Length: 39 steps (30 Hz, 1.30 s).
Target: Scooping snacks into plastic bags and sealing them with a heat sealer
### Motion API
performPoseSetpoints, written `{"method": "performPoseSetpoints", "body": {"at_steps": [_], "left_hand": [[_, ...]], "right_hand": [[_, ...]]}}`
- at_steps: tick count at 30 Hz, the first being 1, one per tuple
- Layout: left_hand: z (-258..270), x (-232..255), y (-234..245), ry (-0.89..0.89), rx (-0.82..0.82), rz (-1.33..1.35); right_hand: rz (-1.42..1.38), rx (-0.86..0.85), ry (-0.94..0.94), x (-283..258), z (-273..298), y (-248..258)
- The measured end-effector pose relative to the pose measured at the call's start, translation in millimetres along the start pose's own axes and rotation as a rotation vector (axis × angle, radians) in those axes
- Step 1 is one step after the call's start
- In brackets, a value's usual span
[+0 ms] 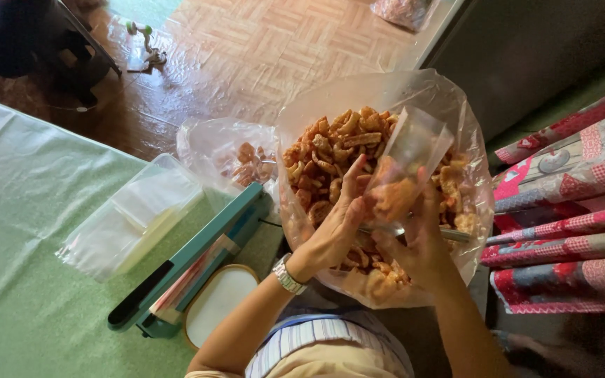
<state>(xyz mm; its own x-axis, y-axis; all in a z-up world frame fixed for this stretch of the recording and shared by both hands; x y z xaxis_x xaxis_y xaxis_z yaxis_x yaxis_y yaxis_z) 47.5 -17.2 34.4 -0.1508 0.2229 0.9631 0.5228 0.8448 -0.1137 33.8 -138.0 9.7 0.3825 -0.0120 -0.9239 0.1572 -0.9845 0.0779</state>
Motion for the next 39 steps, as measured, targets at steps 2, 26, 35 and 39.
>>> {"method": "performPoseSetpoints", "body": {"at_steps": [2,26,35,39], "left_hand": [[2.3,4.4,-2.1,-0.037,0.016,0.02],[235.9,-38.5,103.4,-0.434,0.864,-0.731],[302.0,-191.3,145.9,-0.214,1.003,-0.696],[299.3,-222.6,153.3,-0.233,1.271,-0.332]], "right_hand": [[-0.179,0.025,0.039,31.2,5.1,3.7],[-0.482,-0.28,0.017,122.9,55.3,-258.1],[-0.3,-0.479,-0.091,205.4,95.2,-299.8],[-0.306,-0.416,-0.174,239.7,110.8,-309.5]]}}
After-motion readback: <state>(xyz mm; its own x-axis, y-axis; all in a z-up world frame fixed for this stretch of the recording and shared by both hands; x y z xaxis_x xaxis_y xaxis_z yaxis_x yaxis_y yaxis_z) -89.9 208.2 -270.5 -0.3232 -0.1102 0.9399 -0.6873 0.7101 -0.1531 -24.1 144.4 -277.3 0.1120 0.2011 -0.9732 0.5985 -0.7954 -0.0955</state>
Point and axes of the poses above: each hand's wrist, its own z-axis away from the middle knuckle, its own y-axis out of the back of the hand, x = y × z, the point moved 8 cm from there along -z, towards the middle knuckle
